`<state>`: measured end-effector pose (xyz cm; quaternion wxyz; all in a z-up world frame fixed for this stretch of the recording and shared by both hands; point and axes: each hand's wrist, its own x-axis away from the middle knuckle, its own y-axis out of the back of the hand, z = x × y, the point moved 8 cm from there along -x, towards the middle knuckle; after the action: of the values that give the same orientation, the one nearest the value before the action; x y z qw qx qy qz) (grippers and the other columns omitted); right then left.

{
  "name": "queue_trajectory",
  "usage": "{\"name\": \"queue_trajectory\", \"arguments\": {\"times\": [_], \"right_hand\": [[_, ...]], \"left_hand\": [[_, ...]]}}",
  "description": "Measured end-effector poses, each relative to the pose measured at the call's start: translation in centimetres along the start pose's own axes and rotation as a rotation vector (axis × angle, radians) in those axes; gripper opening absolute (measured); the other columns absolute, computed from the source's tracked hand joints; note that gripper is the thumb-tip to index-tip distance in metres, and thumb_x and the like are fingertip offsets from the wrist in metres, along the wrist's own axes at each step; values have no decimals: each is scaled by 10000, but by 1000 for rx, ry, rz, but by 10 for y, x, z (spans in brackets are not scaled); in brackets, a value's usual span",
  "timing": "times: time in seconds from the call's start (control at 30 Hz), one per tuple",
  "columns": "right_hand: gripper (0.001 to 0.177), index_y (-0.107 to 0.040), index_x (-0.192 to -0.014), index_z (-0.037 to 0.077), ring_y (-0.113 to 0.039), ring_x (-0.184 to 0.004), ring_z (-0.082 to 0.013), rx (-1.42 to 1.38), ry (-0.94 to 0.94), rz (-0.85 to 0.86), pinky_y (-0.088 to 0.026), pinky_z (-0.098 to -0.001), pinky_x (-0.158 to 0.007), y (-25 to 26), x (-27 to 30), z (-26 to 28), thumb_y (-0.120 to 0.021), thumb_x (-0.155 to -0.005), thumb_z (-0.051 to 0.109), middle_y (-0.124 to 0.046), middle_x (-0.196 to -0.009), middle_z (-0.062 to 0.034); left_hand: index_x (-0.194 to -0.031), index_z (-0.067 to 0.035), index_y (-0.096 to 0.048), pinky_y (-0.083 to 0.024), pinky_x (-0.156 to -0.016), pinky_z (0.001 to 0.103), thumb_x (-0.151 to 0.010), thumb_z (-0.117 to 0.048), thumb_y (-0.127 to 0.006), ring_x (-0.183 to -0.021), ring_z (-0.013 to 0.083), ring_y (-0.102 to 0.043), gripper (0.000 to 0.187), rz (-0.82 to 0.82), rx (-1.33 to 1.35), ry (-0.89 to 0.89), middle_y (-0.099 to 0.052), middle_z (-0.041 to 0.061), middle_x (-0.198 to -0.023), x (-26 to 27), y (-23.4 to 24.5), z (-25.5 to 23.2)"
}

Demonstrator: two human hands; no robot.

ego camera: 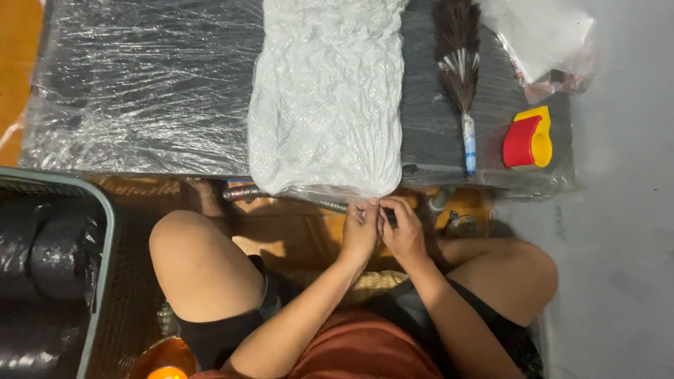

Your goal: Folding a white pillow, securing it with tape to maintain its compressed shape, and inserting it into a black plastic shipping bag.

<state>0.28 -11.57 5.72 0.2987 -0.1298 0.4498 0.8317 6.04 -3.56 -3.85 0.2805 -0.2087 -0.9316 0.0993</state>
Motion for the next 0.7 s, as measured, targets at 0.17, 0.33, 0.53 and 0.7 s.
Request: {"name": "queue_trajectory", "arguments": {"times": [0.17,0.33,0.53,0.7], "right_hand": [[89,-693,-1008,80,-677,-1012,-316,53,108,-29,-526,-446,-929,13,-13,19,-695,-929,39,-665,-1020,-56],[93,-656,-919,137,-613,-983,-281,179,99,47,-464,-441,-896,8,-10,3,-741,-891,112,-583,-1020,-12],[398,-665,-1224,121,-628,-983,-293,201,211,31,-456,-455,-897,18,-27,10,-796,-849,142,-608,-1036,-56],[243,-710,-1147,201,-535,-1305,-298,341,382,108,-331,-527,-1104,18,-44,35,-680,-908,169,-619,-1296,-64]], "left_hand": [[-955,-134,-496,-438,-419,250,-1063,-357,-555,-444,139,-553,255,4,-85,-44,-588,26,-541,-1,8,-3],[-1029,-89,-551,-549,-716,467,-1057,-390,-520,-782,350,-687,304,0,-370,-52,-669,199,-784,17,9,-31],[-1035,-78,-516,-535,-767,547,-1077,-348,-462,-944,507,-673,279,82,-502,-242,-659,303,-882,14,4,-51],[-1055,-107,-501,-535,-775,566,-1074,-363,-446,-959,525,-676,263,150,-599,-243,-687,301,-888,15,3,-63]]}}
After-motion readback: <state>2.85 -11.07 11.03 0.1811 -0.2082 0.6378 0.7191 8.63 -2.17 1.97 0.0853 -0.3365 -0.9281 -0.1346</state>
